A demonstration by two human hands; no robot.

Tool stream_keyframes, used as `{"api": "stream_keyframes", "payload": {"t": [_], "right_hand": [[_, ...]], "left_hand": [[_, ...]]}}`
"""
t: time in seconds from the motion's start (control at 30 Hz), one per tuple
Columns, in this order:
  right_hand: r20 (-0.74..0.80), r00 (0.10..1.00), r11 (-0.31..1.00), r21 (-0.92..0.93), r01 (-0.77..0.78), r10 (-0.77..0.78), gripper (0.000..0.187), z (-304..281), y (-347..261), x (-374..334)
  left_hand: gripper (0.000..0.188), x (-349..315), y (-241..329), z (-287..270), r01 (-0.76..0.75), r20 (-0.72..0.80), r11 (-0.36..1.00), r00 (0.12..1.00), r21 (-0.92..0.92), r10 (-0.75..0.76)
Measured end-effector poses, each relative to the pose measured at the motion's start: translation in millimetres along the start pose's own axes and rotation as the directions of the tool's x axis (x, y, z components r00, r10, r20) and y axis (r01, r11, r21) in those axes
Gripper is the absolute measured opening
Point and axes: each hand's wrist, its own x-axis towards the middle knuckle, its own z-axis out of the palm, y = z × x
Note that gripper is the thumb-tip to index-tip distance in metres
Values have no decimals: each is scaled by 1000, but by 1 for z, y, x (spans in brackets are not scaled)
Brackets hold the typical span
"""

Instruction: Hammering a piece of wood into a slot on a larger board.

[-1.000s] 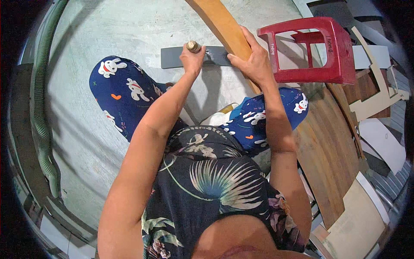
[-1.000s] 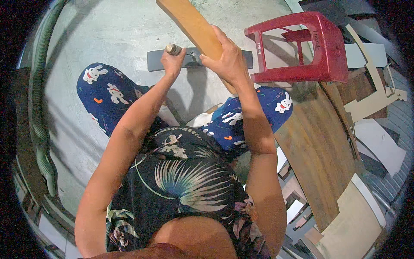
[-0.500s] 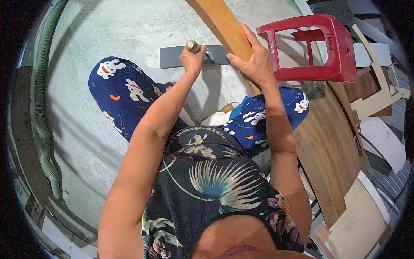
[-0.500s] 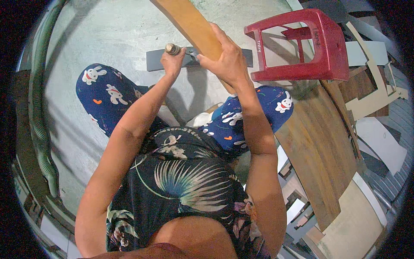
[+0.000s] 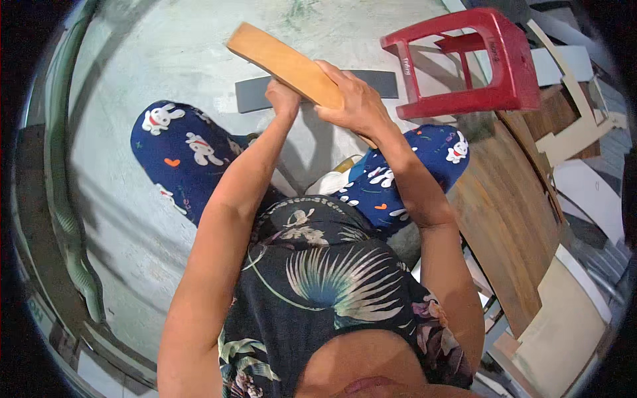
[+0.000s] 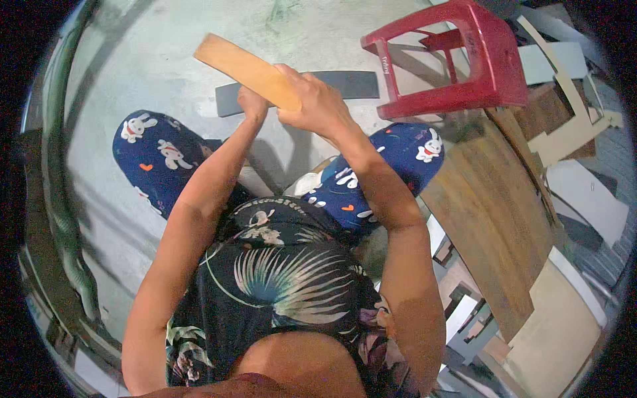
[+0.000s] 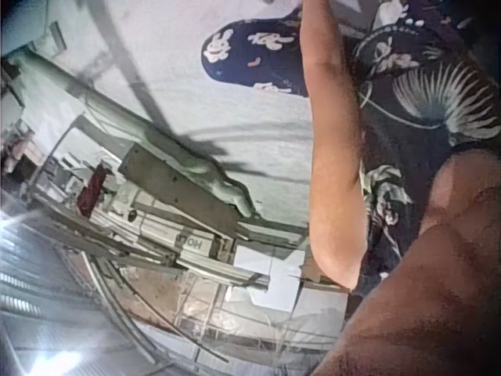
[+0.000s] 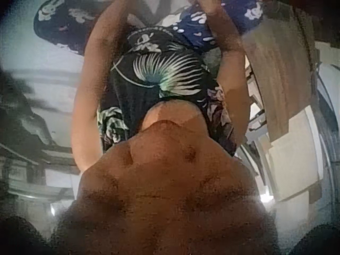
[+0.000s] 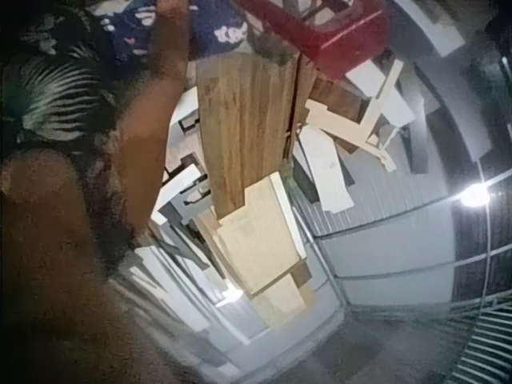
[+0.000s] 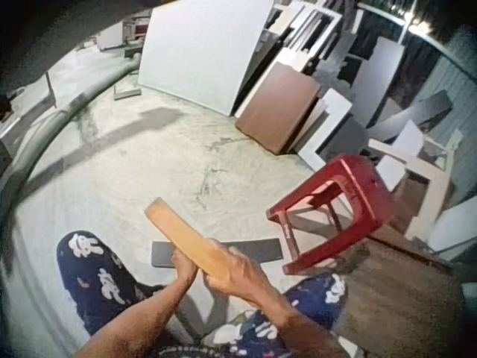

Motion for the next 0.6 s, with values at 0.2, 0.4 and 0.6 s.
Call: {"api": "stream_keyframes", "payload": {"t": [0.2,0.4,0.6], "right_hand": [[-77,994,995,66,78,-73,81,11,12,5],[-57,998,999,23,-23,24,82,-1,21,2],[-299,952,977,212,6,59,79,-25,32,4]], "left_hand": [[28,3,2,-3,79,-14,989,997,-126,-82],[33,-1,13,-6,106,-37,976,993,-191,-115],[38,10,9,-9,160,-119,950,973,-267,-198]]}}
